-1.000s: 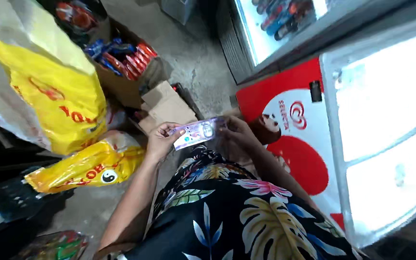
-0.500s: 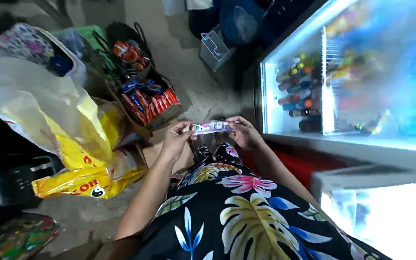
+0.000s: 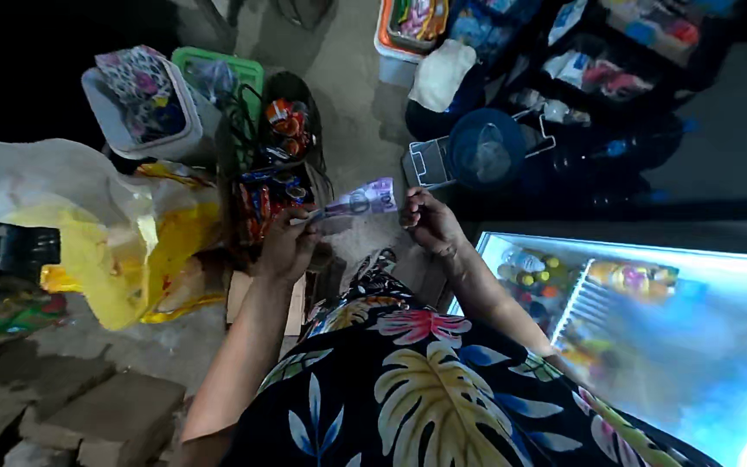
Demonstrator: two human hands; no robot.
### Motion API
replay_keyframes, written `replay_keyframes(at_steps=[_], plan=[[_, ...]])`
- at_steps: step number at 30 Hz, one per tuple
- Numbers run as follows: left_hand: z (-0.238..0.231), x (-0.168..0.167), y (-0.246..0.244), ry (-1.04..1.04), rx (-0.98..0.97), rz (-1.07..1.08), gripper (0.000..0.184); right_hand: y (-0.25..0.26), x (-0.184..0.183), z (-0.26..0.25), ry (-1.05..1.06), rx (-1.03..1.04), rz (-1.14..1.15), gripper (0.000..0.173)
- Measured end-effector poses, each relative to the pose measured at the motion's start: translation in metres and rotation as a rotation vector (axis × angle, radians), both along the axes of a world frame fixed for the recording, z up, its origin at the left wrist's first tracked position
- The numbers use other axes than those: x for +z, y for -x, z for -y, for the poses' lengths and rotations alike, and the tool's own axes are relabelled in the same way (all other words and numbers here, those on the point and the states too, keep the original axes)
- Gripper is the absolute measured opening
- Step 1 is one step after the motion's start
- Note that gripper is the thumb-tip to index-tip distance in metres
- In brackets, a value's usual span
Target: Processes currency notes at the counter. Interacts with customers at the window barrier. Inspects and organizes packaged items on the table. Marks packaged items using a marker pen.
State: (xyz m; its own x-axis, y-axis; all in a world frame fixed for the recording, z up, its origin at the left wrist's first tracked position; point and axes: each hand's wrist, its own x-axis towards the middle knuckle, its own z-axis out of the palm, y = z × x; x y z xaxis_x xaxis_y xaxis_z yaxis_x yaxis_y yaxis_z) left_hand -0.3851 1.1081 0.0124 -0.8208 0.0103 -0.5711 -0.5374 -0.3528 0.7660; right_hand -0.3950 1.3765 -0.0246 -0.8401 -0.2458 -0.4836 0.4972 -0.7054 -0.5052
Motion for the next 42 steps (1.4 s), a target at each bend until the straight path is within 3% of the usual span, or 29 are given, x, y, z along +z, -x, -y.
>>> replay_keyframes(at_steps=[6,11,14,18,21,24,28,31,32,34,36,39,42], plan=[[0.022,-0.002,0.034,-0.011,0.297,-0.019,0.029,0.079,-0.009,-0.033,-0.037,-0.031,0.098,0.021],[0.054,-0.010,0.094,0.123,0.549,-0.018,0.025,0.151,-0.021,-0.042,-0.105,-0.042,0.179,0.017],[0.061,-0.010,0.154,0.221,0.668,0.018,0.021,0.209,-0.032,-0.057,-0.147,-0.067,0.208,0.019],[0.071,-0.021,0.257,0.335,0.664,0.013,0.020,0.297,-0.051,-0.088,-0.148,-0.076,0.155,0.051],[0.073,-0.014,0.328,0.379,0.648,-0.105,0.016,0.362,-0.031,-0.088,-0.132,-0.140,0.220,0.048],[0.077,0.001,0.394,0.408,0.591,-0.221,0.019,0.433,-0.035,-0.087,-0.111,-0.122,0.191,0.045],[0.088,0.000,0.465,0.376,0.697,-0.290,0.018,0.539,-0.041,-0.058,-0.131,-0.079,0.251,0.045],[0.104,-0.009,0.500,0.398,0.809,-0.304,0.018,0.631,-0.043,-0.029,-0.211,0.112,0.148,0.044],[0.109,-0.015,0.508,0.425,0.869,-0.313,0.018,0.661,-0.041,-0.022,-0.206,0.166,0.111,0.036],[0.113,-0.022,0.517,0.478,1.007,-0.268,0.016,0.734,-0.037,-0.004,-0.173,0.227,0.151,0.044],[0.119,-0.022,0.524,0.527,1.148,-0.204,0.015,0.797,-0.028,0.020,-0.213,0.320,0.145,0.041],[0.124,-0.021,0.533,0.587,1.308,-0.175,0.019,0.876,-0.016,0.071,-0.426,0.430,0.001,0.018],[0.118,-0.020,0.541,0.626,1.448,-0.121,0.018,0.936,-0.017,0.126,-0.520,0.596,-0.139,0.018]])
